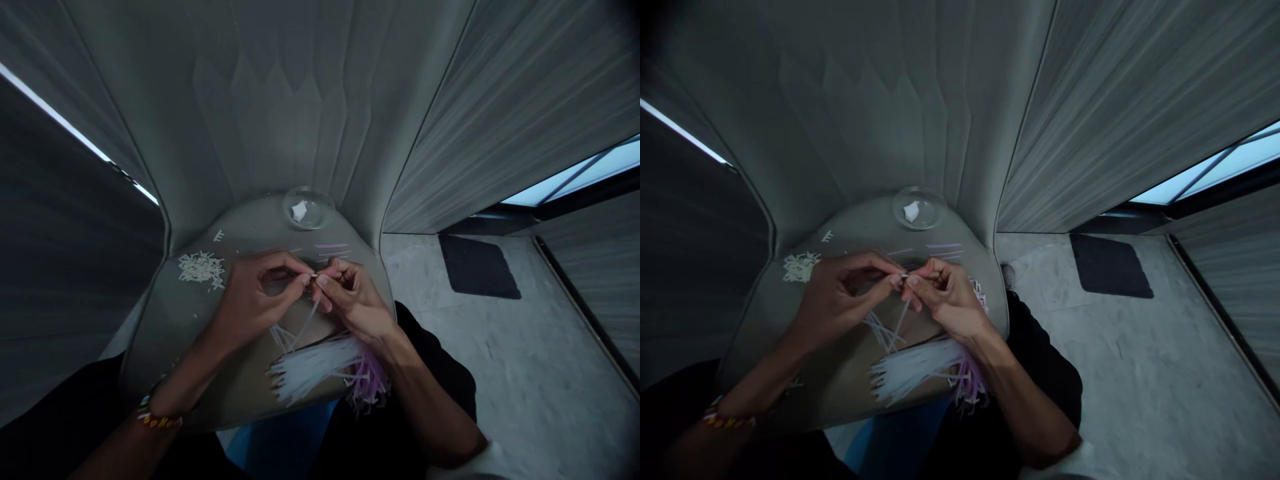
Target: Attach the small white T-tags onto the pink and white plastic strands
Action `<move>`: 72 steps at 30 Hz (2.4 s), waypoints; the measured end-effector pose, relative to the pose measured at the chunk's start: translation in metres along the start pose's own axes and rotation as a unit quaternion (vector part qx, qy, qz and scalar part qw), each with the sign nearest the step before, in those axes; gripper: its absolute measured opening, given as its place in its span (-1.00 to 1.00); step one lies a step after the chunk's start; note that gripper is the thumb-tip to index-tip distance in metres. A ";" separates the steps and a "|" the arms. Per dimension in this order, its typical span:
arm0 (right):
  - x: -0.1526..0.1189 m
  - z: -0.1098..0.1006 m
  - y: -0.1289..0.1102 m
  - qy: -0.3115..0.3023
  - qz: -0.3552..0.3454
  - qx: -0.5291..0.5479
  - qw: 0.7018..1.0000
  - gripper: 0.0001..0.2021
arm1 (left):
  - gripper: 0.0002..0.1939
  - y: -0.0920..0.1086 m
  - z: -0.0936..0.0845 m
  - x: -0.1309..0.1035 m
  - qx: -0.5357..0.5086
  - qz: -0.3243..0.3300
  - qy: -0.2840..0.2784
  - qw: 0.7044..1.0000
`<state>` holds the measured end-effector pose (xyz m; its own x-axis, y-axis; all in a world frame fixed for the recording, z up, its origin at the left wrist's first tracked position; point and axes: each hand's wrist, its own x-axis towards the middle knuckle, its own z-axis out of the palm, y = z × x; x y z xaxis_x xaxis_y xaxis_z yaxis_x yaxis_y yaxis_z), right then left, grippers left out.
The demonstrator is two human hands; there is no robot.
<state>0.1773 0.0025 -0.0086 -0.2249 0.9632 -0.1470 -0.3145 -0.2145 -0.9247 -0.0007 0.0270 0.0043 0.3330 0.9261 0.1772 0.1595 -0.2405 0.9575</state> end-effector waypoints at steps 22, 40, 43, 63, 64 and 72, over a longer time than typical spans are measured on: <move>0.000 -0.001 0.006 0.007 0.002 0.013 1.000 -0.71 | -0.94 -0.003 -0.001 0.000 0.050 0.037 0.005 0.998; -0.001 -0.001 0.002 0.038 0.009 -0.047 0.998 -0.69 | -0.87 -0.010 -0.002 0.000 0.181 0.108 0.022 0.977; -0.001 -0.001 0.001 0.038 0.008 -0.069 0.997 -0.68 | -0.85 -0.011 -0.002 -0.002 0.215 0.130 0.016 0.968; 0.001 -0.003 0.001 0.032 0.010 -0.099 0.995 -0.61 | -0.87 -0.012 0.004 -0.007 0.265 0.106 0.000 0.958; 0.001 -0.003 0.001 0.034 0.011 -0.104 0.994 -0.61 | -0.87 -0.012 0.005 -0.008 0.273 0.113 -0.002 0.956; 0.002 -0.003 -0.006 0.033 0.016 -0.127 0.991 -0.62 | -0.89 -0.012 0.006 -0.004 0.256 0.105 0.015 0.961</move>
<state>0.1813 0.0061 -0.0040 -0.1675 0.9669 -0.1927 -0.0639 -0.2057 -0.9765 0.0013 0.0242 -0.0091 0.3816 0.8475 0.3689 0.5307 -0.5277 0.6633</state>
